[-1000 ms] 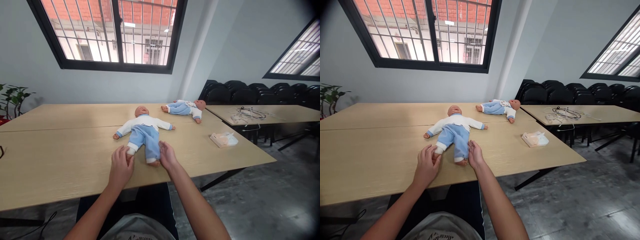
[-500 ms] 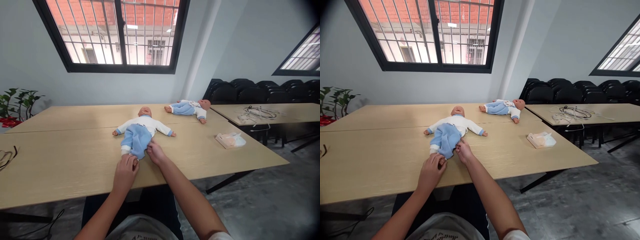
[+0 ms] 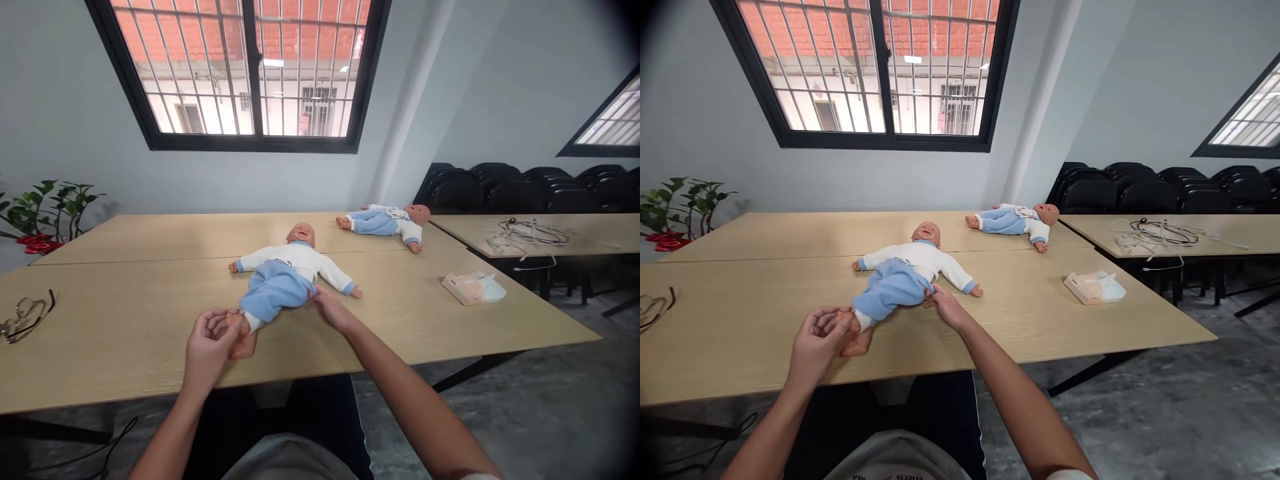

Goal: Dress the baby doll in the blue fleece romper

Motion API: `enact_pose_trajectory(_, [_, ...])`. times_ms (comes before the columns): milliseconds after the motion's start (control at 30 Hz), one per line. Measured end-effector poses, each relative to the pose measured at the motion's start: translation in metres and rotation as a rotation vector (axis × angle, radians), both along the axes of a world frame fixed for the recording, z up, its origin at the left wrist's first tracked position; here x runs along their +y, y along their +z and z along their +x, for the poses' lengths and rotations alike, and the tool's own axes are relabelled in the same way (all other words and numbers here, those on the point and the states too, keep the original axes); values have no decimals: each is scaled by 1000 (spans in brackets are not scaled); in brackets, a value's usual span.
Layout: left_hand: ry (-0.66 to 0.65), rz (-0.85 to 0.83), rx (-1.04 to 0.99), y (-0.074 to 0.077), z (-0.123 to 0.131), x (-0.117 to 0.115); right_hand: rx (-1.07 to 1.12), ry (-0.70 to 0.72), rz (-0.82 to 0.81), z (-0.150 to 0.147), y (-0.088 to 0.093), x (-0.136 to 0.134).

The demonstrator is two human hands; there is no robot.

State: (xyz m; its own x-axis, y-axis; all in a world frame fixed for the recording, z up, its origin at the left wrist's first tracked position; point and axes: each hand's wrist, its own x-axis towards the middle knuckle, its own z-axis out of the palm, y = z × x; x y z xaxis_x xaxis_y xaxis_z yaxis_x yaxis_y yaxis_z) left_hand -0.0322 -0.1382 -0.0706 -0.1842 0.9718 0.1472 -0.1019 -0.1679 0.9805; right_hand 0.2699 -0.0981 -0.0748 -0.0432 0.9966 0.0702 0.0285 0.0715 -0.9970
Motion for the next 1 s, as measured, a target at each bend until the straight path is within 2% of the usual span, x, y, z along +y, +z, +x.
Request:
enact_pose_trajectory(200, [-46,-32,-30,8,-40,-12,-160,-322,-44,25,-7,22])
enact_pose_trajectory(300, [-86,-44,-18,10,-39,-20,-181,-493,-23,17,-11,25])
enact_pose_trajectory(433, [-103,-65,-41,16,-21,-29,-202,-714,107,-16,-20,-6])
enact_pose_trajectory(500, [-106,-68,-63,21,-12,-32,-177,-671,127,-35,-25,-28])
enact_pose_trajectory(567, [-98,-66,-70,26,-7,-33,-108,-501,59,-50,-27,-42])
enact_pose_trajectory(667, [-91,-65,-65,30,-5,-33,-95,-350,25,-55,-22,-43])
enact_pose_trajectory(800, [-136,-67,-18,28,-18,-29,-169,-422,49,-28,-8,-20])
enact_pose_trajectory(933, [-161,-62,83,23,-39,-26,-122,-605,-3,10,-1,11])
enact_pose_trajectory(1000, [-168,-61,92,23,-44,-25,-59,-652,-28,18,-2,23])
